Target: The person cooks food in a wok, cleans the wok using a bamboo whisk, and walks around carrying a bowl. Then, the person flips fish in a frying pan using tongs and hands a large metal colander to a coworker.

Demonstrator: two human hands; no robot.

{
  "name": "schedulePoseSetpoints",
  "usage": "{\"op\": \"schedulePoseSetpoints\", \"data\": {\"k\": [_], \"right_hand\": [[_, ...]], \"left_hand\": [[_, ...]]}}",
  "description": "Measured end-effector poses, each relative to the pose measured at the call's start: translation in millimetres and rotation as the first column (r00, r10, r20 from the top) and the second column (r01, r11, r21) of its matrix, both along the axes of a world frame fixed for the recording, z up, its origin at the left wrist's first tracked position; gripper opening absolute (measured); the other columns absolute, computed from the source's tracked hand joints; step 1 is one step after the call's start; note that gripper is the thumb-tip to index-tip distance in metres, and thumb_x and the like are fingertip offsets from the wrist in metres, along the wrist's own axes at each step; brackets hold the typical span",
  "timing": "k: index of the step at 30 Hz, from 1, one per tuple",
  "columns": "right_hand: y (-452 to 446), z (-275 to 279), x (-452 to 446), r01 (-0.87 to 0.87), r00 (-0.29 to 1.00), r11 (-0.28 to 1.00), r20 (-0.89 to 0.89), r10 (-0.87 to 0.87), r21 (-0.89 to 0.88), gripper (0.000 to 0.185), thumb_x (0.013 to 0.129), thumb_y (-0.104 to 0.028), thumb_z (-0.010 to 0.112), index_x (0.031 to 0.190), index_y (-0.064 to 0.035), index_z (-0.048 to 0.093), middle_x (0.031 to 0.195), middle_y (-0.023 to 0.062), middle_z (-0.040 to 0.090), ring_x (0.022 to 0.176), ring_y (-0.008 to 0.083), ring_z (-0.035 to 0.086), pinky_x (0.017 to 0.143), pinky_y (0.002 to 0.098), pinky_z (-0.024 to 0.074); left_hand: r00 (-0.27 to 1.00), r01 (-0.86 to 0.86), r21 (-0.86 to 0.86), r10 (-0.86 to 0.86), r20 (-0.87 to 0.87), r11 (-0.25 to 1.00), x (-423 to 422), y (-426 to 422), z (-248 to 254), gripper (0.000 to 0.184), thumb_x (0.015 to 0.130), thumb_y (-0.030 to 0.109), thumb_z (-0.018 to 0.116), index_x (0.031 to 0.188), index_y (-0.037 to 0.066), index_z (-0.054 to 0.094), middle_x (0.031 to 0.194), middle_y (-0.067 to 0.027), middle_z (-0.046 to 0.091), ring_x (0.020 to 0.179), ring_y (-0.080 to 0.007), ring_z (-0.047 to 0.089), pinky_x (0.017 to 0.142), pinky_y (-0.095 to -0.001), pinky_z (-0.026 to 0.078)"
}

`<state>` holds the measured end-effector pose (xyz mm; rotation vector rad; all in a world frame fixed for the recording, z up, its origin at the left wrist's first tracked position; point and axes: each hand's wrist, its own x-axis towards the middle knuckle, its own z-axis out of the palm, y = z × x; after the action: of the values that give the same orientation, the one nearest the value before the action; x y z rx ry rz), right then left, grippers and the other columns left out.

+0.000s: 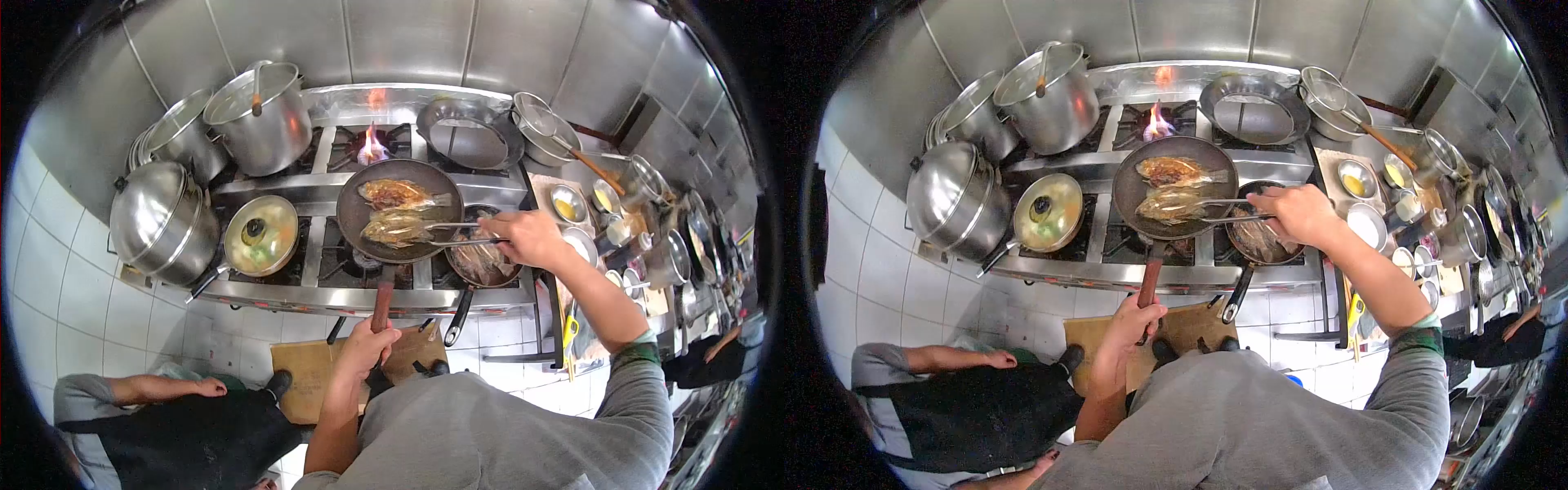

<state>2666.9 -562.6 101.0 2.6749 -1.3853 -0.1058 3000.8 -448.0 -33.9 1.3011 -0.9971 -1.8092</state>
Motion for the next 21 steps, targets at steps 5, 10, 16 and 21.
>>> {"op": "schedulePoseSetpoints", "data": {"k": [5,10,16,21], "right_hand": [[1.6,-11.6,3.9,0.076,0.960,0.997,0.271,-0.068,-0.019,0.055,0.079,-0.019,0.071,0.132,-0.0135,0.059,0.107,0.0081,0.068,0.087,0.0298,0.068,0.071,0.0419,0.0552],[53.1,-19.8,-11.9,0.353,0.685,0.921,0.625,-0.374,0.164,0.064,0.075,-0.015,0.078,0.135,-0.0101,0.058,0.104,0.0105,0.071,0.075,0.0267,0.066,0.067,0.0360,0.0531],[153.0,-63.0,-36.1,0.585,0.256,0.698,0.723,-0.641,0.412,0.063,0.077,-0.002,0.073,0.137,-0.0015,0.055,0.101,0.0064,0.070,0.075,0.0077,0.059,0.066,0.0233,0.0484],[248.5,-103.0,-28.2,0.626,-0.224,0.509,0.761,-0.608,0.591,0.064,0.081,-0.014,0.068,0.140,0.0029,0.049,0.096,0.0054,0.065,0.069,0.0092,0.056,0.060,0.0226,0.0459]], "left_hand": [[0.998,-0.034,0.002,0.034,-0.049,0.999,11.6,-21.2,-14.2,0.018,0.086,0.013,0.067,0.092,0.007,0.052,0.063,0.0021,0.050,0.048,-0.0076,0.047,0.042,-0.0259,0.037],[0.995,-0.094,-0.013,0.093,-0.025,0.996,27.3,-88.3,-45.7,0.017,0.085,0.012,0.067,0.091,0.008,0.052,0.060,0.0022,0.048,0.047,-0.0083,0.046,0.042,-0.0267,0.036],[0.991,-0.128,-0.125,0.130,0.006,0.984,32.7,-223.7,-85.1,0.015,0.084,0.012,0.066,0.076,0.009,0.054,0.058,0.0009,0.050,0.047,-0.0105,0.047,0.045,-0.0286,0.037],[0.988,-0.152,-0.112,0.148,-0.042,0.982,28.9,-327.4,-128.4,0.015,0.083,0.013,0.068,0.075,0.009,0.055,0.058,0.0009,0.051,0.045,-0.0108,0.047,0.041,-0.0285,0.036]]}}
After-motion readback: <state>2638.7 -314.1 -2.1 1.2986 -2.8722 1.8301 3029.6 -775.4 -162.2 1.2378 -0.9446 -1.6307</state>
